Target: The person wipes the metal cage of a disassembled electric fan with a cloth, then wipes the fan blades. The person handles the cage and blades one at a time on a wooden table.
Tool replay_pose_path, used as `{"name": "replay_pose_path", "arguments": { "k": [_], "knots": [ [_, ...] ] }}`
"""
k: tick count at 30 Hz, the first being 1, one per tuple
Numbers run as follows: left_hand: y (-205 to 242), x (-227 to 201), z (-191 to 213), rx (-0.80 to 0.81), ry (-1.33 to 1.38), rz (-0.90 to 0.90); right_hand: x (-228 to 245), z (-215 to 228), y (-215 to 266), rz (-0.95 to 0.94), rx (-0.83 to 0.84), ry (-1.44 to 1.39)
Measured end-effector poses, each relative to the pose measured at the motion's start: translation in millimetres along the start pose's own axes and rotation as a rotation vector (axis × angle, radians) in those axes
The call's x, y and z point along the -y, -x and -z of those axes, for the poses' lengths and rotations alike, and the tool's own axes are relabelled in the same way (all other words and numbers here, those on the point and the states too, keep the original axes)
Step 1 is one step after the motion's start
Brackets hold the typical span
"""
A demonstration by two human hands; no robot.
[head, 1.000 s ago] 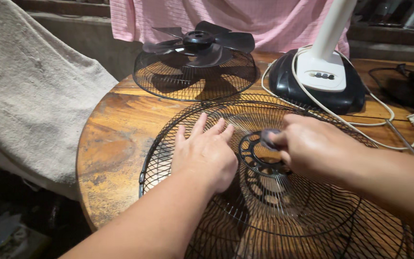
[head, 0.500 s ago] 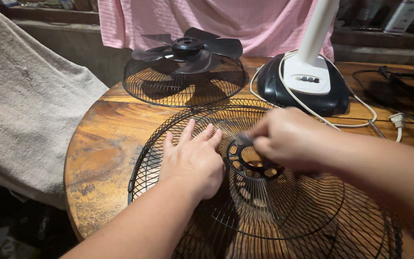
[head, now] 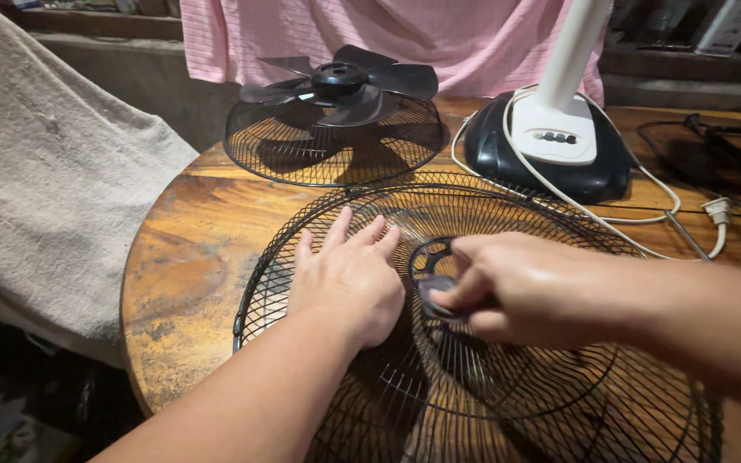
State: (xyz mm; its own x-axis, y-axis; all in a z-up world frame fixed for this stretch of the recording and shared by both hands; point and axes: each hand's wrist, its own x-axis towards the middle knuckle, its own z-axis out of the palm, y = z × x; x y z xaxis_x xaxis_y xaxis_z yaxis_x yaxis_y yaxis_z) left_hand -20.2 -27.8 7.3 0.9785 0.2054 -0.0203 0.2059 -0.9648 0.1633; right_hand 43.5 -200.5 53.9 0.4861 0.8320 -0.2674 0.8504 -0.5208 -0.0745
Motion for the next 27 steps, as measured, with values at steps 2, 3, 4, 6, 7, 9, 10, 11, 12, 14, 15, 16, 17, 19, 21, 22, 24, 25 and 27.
{"name": "replay_pose_path", "arguments": {
  "k": [2,3,4,6,7,9,10,11,12,14,15,16,17,19,21,22,24,25,27],
  "knots": [
    [-1,0,-1,-0.021,0.015,-0.006,-15,0,8,-0.058,0.1,0.046],
    [-2,0,-2,-0.02,0.009,-0.014,-24,2,13,-0.126,0.163,0.062],
    [-2,0,-3,-0.019,0.003,-0.022,-32,3,15,-0.195,0.225,0.079],
    [-2,3,-5,-0.018,-0.001,-0.025,-47,13,17,-0.058,0.127,-0.076],
    [-2,3,-5,-0.018,0.001,-0.025,-53,16,16,0.011,0.076,-0.154],
    [-2,5,-7,-0.051,0.006,-0.039,-64,21,11,-0.532,0.002,-0.36],
    [-2,5,-8,-0.083,0.01,-0.053,-68,17,6,-0.594,-0.078,-0.305],
    [-2,6,-10,-0.115,0.014,-0.067,-74,12,2,-0.659,-0.157,-0.256],
    [-3,6,-11,-0.17,0.097,-0.024,-76,-1,-6,-0.506,-0.264,-0.051],
    [-3,6,-11,-0.282,0.26,0.07,-87,-25,-9,-0.251,-0.448,0.156],
    [-3,8,-11,-0.283,0.269,0.143,-92,-39,-9,-0.153,-0.528,0.156],
    [-2,9,-10,-0.284,0.278,0.216,-98,-48,-9,-0.053,-0.608,0.156],
    [-2,10,-9,-0.287,0.286,0.288,-104,-55,-9,-0.046,-0.607,0.142],
    [-3,9,-7,-0.237,0.265,0.307,-110,-65,-7,-0.038,-0.606,0.115],
    [-3,6,-8,-0.19,0.246,0.32,-109,-70,-4,-0.099,-0.593,0.069],
    [-3,4,-9,-0.169,0.237,0.327,-105,-72,-2,-0.129,-0.586,0.048],
    [-5,6,-10,-0.173,0.208,0.317,-94,-72,-3,0.014,-0.621,0.031],
    [-6,8,-13,-0.194,0.19,0.298,-89,-71,-2,0.085,-0.639,0.023],
    [-12,14,-20,-0.214,0.161,0.258,-87,-68,2,0.05,-0.544,-0.294]
  ]
}}
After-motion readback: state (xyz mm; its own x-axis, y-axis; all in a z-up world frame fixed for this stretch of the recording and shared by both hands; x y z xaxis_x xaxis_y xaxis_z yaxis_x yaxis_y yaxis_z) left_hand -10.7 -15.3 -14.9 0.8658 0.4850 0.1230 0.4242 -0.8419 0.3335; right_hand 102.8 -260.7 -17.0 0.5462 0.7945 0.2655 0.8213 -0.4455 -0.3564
